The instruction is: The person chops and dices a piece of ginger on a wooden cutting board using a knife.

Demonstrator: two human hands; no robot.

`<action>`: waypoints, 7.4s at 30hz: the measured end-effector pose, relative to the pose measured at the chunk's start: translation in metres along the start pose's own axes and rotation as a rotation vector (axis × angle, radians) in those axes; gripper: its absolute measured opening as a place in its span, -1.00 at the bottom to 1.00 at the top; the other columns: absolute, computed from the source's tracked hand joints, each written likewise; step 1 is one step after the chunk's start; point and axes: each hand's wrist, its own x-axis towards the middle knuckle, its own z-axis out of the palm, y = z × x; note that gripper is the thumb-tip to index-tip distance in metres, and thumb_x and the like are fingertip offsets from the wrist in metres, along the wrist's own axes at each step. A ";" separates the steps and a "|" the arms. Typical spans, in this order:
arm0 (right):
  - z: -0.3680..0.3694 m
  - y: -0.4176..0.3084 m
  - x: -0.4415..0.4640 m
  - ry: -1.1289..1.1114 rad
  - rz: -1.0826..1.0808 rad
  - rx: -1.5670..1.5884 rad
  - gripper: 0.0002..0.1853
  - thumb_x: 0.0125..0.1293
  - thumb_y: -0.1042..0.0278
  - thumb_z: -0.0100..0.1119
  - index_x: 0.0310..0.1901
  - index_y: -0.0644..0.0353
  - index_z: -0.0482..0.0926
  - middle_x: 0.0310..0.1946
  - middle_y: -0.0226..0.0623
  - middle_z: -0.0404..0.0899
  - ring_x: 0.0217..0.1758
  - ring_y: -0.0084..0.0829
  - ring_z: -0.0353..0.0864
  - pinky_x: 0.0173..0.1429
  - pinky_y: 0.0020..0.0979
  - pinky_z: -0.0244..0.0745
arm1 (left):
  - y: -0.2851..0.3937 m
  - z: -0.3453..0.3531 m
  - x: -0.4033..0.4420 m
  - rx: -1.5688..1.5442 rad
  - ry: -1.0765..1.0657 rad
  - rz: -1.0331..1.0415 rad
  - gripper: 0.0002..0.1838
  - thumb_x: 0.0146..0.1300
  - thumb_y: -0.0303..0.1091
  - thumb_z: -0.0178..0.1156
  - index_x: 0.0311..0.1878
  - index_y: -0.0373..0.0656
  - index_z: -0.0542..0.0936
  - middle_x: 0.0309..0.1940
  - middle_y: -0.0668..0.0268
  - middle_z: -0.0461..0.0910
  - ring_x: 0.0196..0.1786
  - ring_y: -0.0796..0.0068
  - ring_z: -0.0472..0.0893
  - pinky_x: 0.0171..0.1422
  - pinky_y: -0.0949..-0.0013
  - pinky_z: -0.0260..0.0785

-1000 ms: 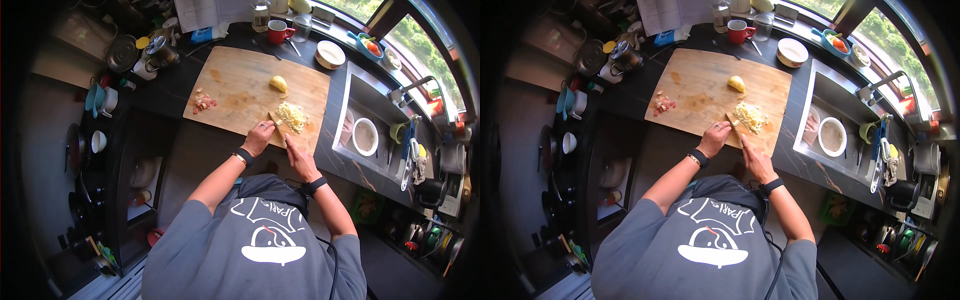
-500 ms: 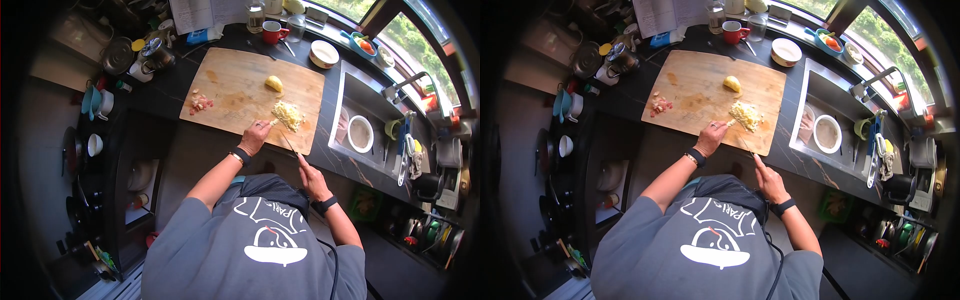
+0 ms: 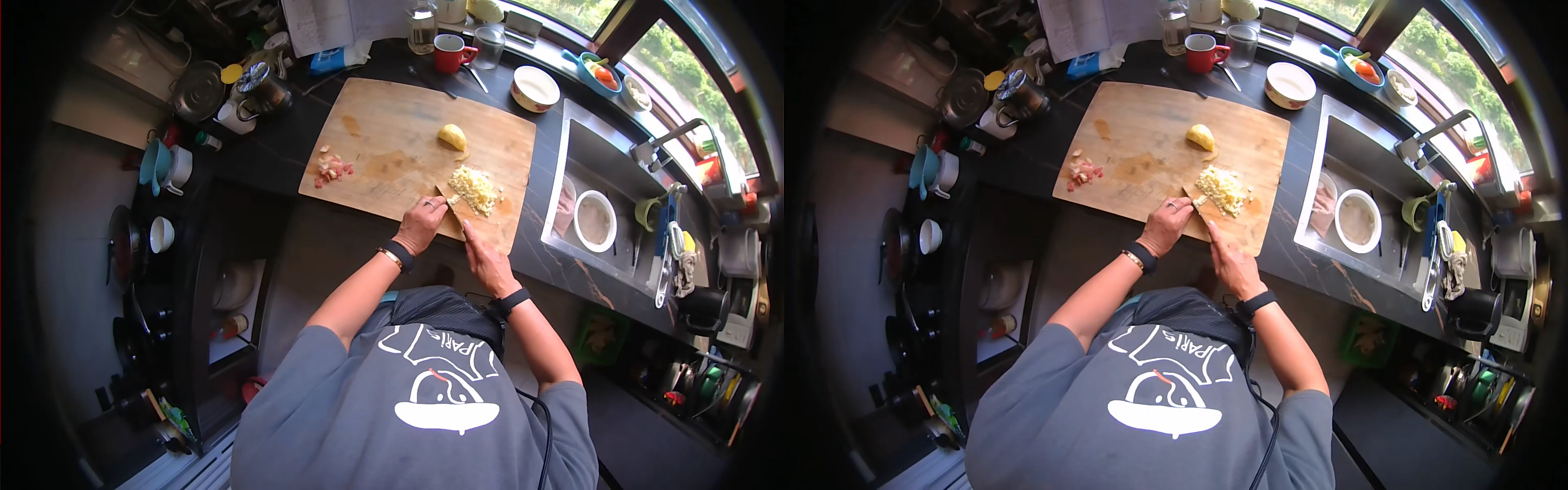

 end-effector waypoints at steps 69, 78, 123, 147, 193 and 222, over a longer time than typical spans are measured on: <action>-0.015 -0.010 -0.002 0.127 -0.115 0.155 -0.38 0.44 0.33 0.12 0.50 -0.18 0.23 -0.20 0.01 0.67 -0.19 0.04 0.68 -0.14 -0.04 0.59 | 0.003 -0.007 -0.009 -0.108 0.097 -0.084 -0.84 0.18 -0.51 0.32 -0.16 -0.20 0.61 -0.15 0.19 0.62 -0.06 0.12 0.60 0.08 0.18 0.47; 0.001 -0.005 0.001 0.093 -0.089 0.102 -0.38 0.47 0.29 0.08 0.52 -0.18 0.19 -0.23 0.07 0.67 -0.26 0.08 0.69 -0.20 -0.02 0.60 | -0.002 -0.002 -0.006 -0.095 0.053 -0.021 -0.87 0.19 -0.51 0.31 -0.18 -0.21 0.62 -0.15 0.18 0.64 -0.06 0.14 0.61 0.10 0.21 0.50; -0.059 -0.008 -0.062 -0.083 0.002 0.205 -0.38 0.44 0.44 0.08 0.51 -0.05 0.24 -0.39 0.04 0.58 -0.32 0.03 0.64 -0.19 -0.08 0.51 | -0.006 -0.008 -0.019 -0.042 -0.002 -0.007 -0.80 0.21 -0.51 0.18 -0.10 -0.20 0.64 -0.11 0.20 0.66 -0.05 0.17 0.64 0.03 0.23 0.55; -0.046 0.001 -0.069 -0.080 0.017 0.270 -0.38 0.44 0.37 0.11 0.50 -0.12 0.23 -0.45 0.00 0.57 -0.40 0.06 0.61 -0.25 -0.01 0.52 | -0.003 -0.013 -0.022 -0.078 0.012 -0.042 -0.79 0.22 -0.56 0.22 -0.07 -0.22 0.62 -0.15 0.16 0.61 -0.09 0.12 0.65 -0.01 0.22 0.53; -0.004 -0.009 -0.014 -0.139 -0.015 0.030 -0.37 0.45 0.39 0.08 0.52 -0.05 0.17 -0.35 0.07 0.61 -0.31 0.08 0.64 -0.19 -0.02 0.53 | -0.001 -0.013 -0.024 -0.042 -0.003 -0.055 -0.88 0.25 -0.49 0.22 -0.16 -0.25 0.59 -0.11 0.14 0.63 -0.04 0.11 0.64 0.09 0.20 0.53; -0.007 0.005 -0.034 -0.080 -0.077 0.186 -0.38 0.46 0.32 0.07 0.52 -0.13 0.19 -0.41 0.04 0.62 -0.36 0.09 0.64 -0.24 0.02 0.55 | -0.004 -0.014 -0.029 -0.021 0.004 -0.034 -0.88 0.25 -0.52 0.21 -0.15 -0.25 0.61 -0.13 0.18 0.63 -0.05 0.15 0.63 0.07 0.24 0.52</action>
